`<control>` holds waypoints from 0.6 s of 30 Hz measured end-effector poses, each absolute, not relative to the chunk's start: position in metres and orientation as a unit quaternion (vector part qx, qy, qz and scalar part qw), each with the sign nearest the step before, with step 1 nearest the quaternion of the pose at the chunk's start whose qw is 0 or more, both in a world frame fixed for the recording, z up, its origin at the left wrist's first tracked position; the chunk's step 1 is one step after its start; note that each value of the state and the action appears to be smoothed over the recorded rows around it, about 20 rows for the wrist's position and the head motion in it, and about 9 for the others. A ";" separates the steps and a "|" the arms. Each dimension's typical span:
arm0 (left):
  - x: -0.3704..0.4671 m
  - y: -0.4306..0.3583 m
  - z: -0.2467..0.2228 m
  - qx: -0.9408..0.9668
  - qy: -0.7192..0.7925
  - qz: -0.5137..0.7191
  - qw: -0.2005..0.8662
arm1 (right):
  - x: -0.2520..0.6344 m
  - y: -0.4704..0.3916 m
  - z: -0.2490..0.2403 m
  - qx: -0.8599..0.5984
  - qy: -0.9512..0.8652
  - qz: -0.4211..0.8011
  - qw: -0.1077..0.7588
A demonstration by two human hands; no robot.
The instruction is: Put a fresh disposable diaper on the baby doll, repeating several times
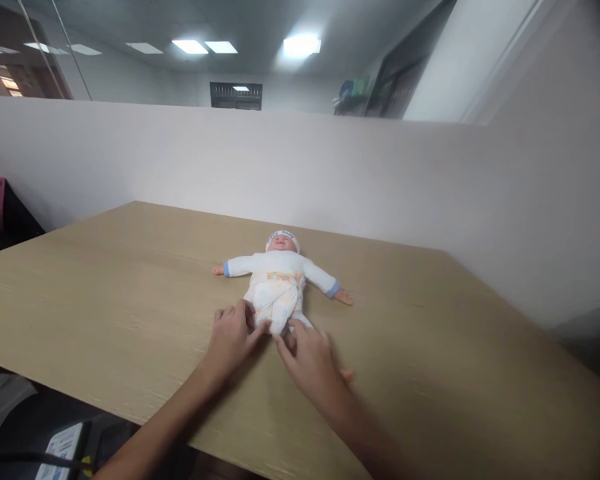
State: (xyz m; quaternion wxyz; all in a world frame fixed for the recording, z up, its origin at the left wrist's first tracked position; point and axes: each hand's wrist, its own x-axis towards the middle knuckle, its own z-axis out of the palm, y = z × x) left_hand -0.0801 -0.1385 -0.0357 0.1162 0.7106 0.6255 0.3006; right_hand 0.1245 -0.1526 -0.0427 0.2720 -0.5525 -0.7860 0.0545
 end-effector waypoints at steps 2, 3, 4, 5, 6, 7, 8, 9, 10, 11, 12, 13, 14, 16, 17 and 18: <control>-0.081 -0.137 -0.037 0.715 0.614 0.307 0.131 | 0.117 -0.147 -0.047 -0.552 -0.783 0.050 0.284; -0.081 -0.136 -0.037 0.718 0.607 0.311 0.140 | 0.115 -0.144 -0.049 -0.550 -0.782 0.046 0.289; -0.082 -0.135 -0.037 0.720 0.600 0.317 0.149 | 0.114 -0.142 -0.050 -0.549 -0.781 0.041 0.294; -0.082 -0.134 -0.037 0.720 0.593 0.325 0.159 | 0.113 -0.140 -0.051 -0.548 -0.780 0.037 0.300; -0.083 -0.133 -0.038 0.718 0.586 0.336 0.169 | 0.113 -0.139 -0.052 -0.548 -0.777 0.033 0.307; -0.083 -0.133 -0.038 0.716 0.578 0.348 0.181 | 0.113 -0.139 -0.052 -0.548 -0.775 0.033 0.313; -0.084 -0.132 -0.038 0.714 0.569 0.361 0.191 | 0.113 -0.138 -0.052 -0.546 -0.774 0.034 0.319; -0.085 -0.132 -0.037 0.712 0.560 0.373 0.202 | 0.113 -0.139 -0.052 -0.543 -0.774 0.035 0.323; -0.086 -0.131 -0.037 0.711 0.549 0.386 0.211 | 0.114 -0.139 -0.052 -0.539 -0.775 0.037 0.327; -0.087 -0.131 -0.037 0.711 0.538 0.396 0.220 | 0.114 -0.139 -0.052 -0.535 -0.776 0.039 0.333; -0.089 -0.131 -0.036 0.711 0.527 0.404 0.229 | 0.115 -0.139 -0.052 -0.529 -0.777 0.044 0.339; -0.090 -0.131 -0.036 0.710 0.520 0.410 0.239 | 0.116 -0.138 -0.052 -0.523 -0.778 0.051 0.344; -0.091 -0.132 -0.036 0.708 0.517 0.410 0.251 | 0.117 -0.138 -0.052 -0.518 -0.779 0.061 0.347; -0.093 -0.132 -0.036 0.701 0.523 0.401 0.272 | 0.120 -0.134 -0.051 -0.517 -0.777 0.090 0.347; -0.094 -0.131 -0.037 0.697 0.528 0.395 0.280 | 0.122 -0.132 -0.051 -0.519 -0.774 0.110 0.345; -0.094 -0.131 -0.037 0.694 0.533 0.392 0.285 | 0.124 -0.129 -0.051 -0.523 -0.767 0.133 0.346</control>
